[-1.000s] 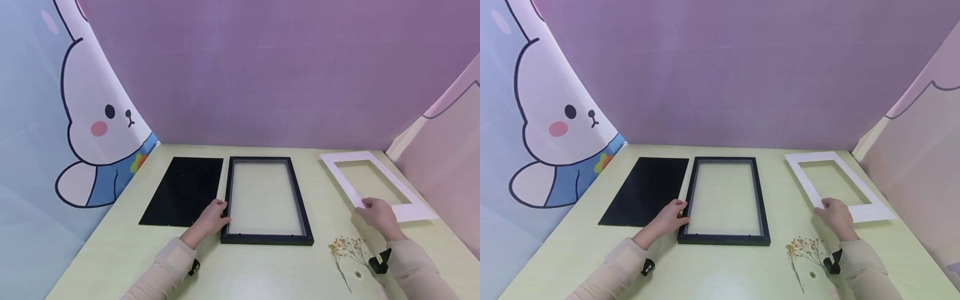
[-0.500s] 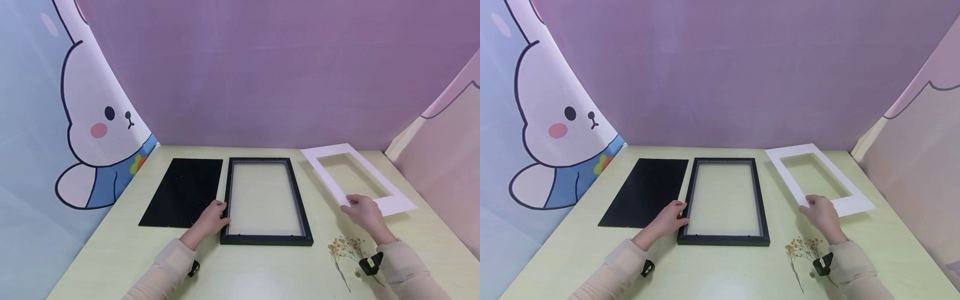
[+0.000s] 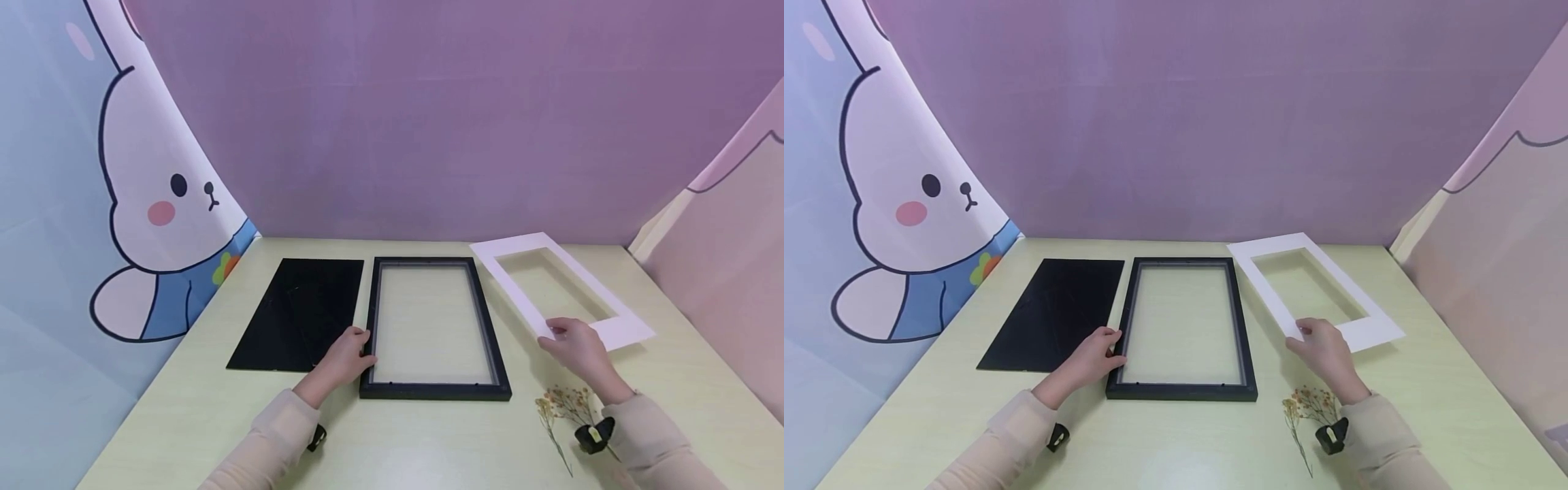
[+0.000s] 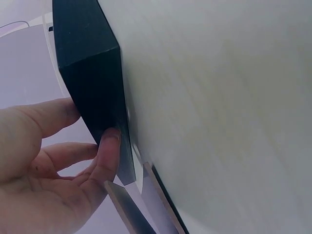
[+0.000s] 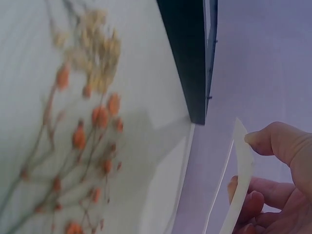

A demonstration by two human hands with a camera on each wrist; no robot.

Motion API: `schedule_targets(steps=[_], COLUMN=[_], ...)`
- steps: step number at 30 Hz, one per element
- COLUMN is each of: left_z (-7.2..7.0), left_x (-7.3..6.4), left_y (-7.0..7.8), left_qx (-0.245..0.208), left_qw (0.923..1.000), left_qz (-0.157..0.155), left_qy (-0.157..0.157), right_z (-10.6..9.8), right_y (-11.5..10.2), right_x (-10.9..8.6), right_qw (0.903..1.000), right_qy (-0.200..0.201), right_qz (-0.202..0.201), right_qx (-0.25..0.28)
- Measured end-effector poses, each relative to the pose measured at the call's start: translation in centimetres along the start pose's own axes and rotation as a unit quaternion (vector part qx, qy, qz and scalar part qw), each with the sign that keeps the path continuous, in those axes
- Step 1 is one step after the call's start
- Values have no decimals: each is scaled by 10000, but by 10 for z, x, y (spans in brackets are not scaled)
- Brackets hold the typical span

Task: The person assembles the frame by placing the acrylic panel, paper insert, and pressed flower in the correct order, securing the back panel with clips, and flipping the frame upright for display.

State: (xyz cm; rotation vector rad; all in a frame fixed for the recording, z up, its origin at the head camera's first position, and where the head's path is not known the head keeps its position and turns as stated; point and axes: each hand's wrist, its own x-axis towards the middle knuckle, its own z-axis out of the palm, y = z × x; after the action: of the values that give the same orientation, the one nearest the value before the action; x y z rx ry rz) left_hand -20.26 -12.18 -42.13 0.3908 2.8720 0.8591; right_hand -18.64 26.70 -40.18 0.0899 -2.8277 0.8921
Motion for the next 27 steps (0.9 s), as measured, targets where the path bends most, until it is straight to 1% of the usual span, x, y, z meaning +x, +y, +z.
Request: schedule_targets(steps=[6, 14, 27], left_z=[0, -1, 1], left_x=[0, 0, -1], left_y=[-1, 0, -1], left_qx=[-11, -76, -42], left_qw=[10000, 10000, 10000], left_qz=[-32, -50, 9], left_qy=[-21, -11, 75], right_z=[5, 15, 27], right_y=[-13, -25, -43], right_x=[-2, -6, -11], right_qw=[9999, 9997, 9991], right_qy=[-47, 82, 112], right_qz=[-114, -215, -344], right_qx=[-32, -39, 201])
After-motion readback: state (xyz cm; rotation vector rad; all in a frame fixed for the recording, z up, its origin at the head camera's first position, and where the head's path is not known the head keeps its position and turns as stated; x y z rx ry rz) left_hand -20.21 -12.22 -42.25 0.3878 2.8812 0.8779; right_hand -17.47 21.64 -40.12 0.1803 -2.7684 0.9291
